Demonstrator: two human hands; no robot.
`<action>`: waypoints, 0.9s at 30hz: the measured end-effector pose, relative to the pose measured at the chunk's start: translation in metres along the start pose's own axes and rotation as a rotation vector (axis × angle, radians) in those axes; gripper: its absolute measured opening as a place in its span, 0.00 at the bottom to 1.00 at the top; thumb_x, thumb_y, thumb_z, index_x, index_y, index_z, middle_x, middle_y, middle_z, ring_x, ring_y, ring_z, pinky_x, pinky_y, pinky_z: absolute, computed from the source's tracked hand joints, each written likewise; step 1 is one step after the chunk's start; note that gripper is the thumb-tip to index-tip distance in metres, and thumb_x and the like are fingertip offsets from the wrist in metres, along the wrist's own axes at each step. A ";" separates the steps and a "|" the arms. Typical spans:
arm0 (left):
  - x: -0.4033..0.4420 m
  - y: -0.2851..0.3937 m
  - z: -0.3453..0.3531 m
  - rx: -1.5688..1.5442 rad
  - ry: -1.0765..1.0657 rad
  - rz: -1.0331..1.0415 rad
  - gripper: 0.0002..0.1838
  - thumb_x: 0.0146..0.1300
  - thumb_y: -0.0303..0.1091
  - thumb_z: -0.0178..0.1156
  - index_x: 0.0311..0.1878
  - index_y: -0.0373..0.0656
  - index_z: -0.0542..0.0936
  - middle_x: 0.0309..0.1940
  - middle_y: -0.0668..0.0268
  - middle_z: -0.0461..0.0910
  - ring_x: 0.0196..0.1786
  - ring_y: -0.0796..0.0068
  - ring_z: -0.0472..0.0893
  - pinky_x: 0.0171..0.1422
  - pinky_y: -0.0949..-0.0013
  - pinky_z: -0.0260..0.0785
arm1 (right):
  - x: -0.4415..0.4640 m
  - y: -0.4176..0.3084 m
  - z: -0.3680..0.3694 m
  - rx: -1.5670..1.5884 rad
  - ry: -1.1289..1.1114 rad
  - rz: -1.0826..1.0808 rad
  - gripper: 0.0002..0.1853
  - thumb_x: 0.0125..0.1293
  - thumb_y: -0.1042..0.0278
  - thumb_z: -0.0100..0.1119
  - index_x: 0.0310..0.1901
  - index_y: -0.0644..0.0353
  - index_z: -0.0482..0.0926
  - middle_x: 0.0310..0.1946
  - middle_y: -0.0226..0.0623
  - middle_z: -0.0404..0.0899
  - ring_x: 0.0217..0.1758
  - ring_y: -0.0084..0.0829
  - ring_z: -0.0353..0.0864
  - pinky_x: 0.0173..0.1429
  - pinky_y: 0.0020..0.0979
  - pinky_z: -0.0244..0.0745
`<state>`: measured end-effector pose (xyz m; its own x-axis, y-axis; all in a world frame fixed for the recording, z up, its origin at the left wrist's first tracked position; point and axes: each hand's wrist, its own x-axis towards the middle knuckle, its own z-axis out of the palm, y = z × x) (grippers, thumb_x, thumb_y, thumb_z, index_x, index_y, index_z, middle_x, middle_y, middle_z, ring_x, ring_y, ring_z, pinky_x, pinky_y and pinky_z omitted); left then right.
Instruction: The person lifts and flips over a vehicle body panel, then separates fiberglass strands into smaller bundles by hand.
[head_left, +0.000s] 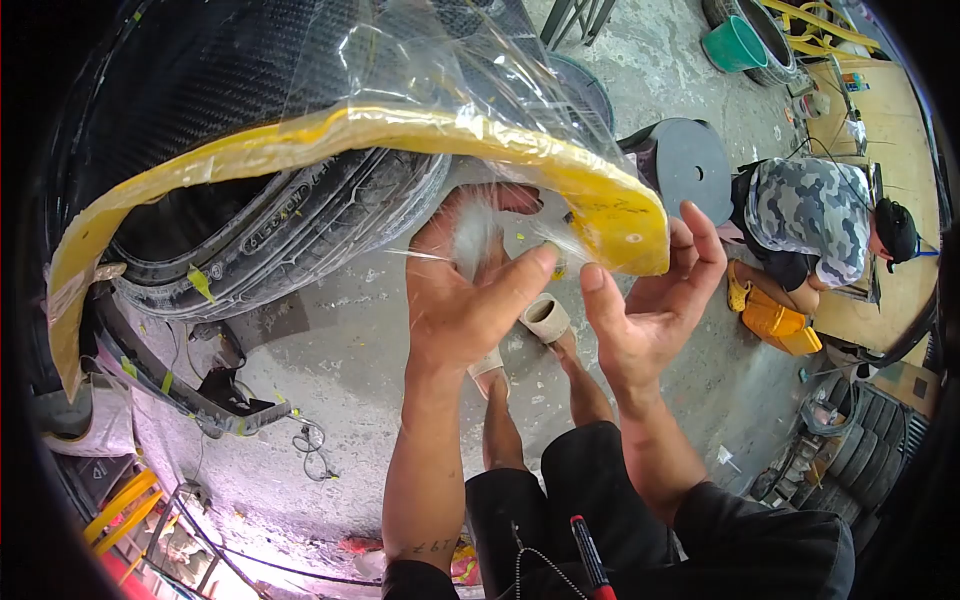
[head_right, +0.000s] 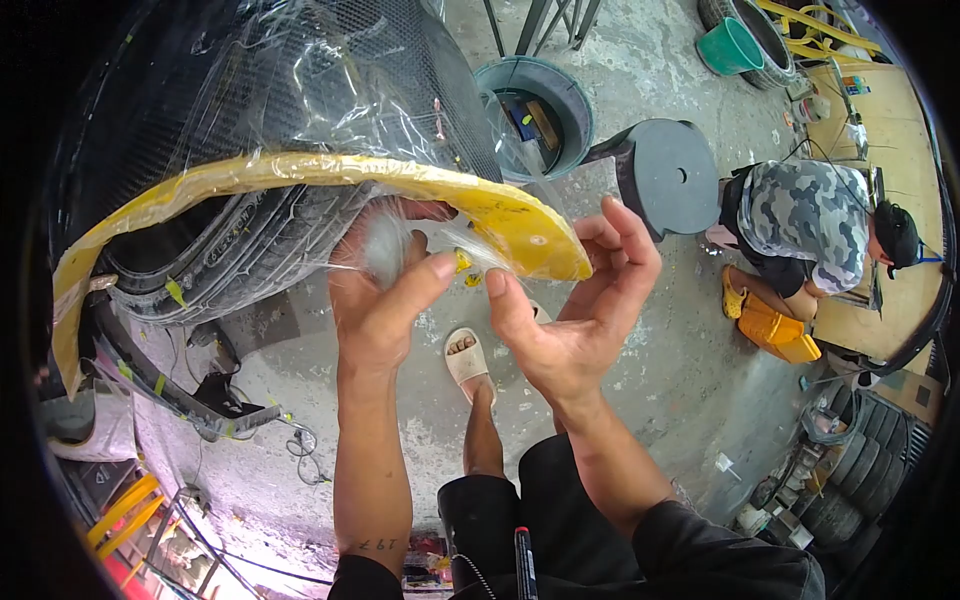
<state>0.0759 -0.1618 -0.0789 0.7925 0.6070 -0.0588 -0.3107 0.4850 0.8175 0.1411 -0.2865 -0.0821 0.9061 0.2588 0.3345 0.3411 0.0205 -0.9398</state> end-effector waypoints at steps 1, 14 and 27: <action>0.000 0.000 0.002 -0.020 -0.029 -0.034 0.17 0.53 0.17 0.63 0.46 0.33 0.73 0.44 0.61 0.76 0.49 0.75 0.76 0.54 0.71 0.70 | 0.000 0.001 0.003 -0.034 0.013 0.003 0.44 0.45 0.76 0.74 0.64 0.61 0.58 0.47 0.34 0.67 0.48 0.24 0.69 0.55 0.25 0.65; 0.006 -0.001 -0.001 0.136 0.043 -0.008 0.18 0.52 0.18 0.65 0.46 0.33 0.72 0.39 0.63 0.76 0.42 0.77 0.77 0.45 0.75 0.71 | 0.001 0.003 0.007 -0.123 0.011 0.011 0.46 0.45 0.75 0.75 0.65 0.60 0.57 0.48 0.35 0.66 0.49 0.25 0.69 0.56 0.26 0.64; 0.007 -0.007 0.002 0.116 0.032 -0.089 0.17 0.51 0.21 0.66 0.45 0.37 0.74 0.31 0.69 0.77 0.28 0.89 0.73 0.29 0.80 0.64 | 0.000 0.004 0.003 -0.146 -0.017 0.012 0.48 0.44 0.75 0.75 0.67 0.60 0.56 0.49 0.36 0.66 0.50 0.26 0.69 0.58 0.28 0.65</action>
<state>0.0843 -0.1622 -0.0842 0.7964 0.5858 -0.1505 -0.1763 0.4630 0.8686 0.1421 -0.2835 -0.0863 0.9064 0.2745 0.3212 0.3643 -0.1228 -0.9232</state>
